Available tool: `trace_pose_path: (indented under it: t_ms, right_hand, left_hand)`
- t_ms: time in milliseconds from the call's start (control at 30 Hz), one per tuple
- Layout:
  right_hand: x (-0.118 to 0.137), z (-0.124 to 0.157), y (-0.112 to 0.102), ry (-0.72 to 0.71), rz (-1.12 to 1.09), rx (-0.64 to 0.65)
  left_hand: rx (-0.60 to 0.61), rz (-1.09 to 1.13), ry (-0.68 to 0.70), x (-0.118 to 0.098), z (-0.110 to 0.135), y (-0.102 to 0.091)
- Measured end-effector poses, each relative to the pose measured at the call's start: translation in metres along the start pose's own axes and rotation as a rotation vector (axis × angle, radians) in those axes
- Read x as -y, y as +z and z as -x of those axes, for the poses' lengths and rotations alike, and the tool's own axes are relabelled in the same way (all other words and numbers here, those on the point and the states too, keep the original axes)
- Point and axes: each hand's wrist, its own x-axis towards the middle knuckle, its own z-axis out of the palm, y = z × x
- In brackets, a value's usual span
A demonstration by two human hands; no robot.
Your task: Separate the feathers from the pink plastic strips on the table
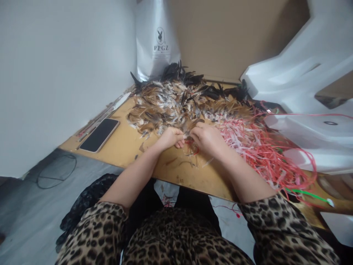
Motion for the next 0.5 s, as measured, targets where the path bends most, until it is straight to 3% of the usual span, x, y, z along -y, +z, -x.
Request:
trace_pose_path:
  t_ms: [133, 233, 333, 433, 500]
  right_hand:
    - [0.004, -0.003, 0.003, -0.126, -0.005, -0.034]
    - [-0.001, -0.007, 0.008, -0.138, -0.16, -0.052]
    - [-0.015, -0.009, 0.011, -0.054, -0.495, -0.026]
    - [-0.028, -0.009, 0.015, 0.1, -0.911, 0.101]
    - [-0.032, -0.008, 0.018, 0.221, -1.088, 0.111]
  left_hand:
    - [0.102, -0.138, 0.08, -0.001, 0.004, 0.005]
    - [0.137, -0.195, 0.125, -0.002, 0.008, 0.007]
    - [0.176, -0.186, 0.179, -0.004, 0.013, 0.009]
    - [0.216, -0.107, 0.233, -0.008, 0.018, 0.01]
    - [0.178, -0.034, 0.248, -0.012, 0.02, 0.01]
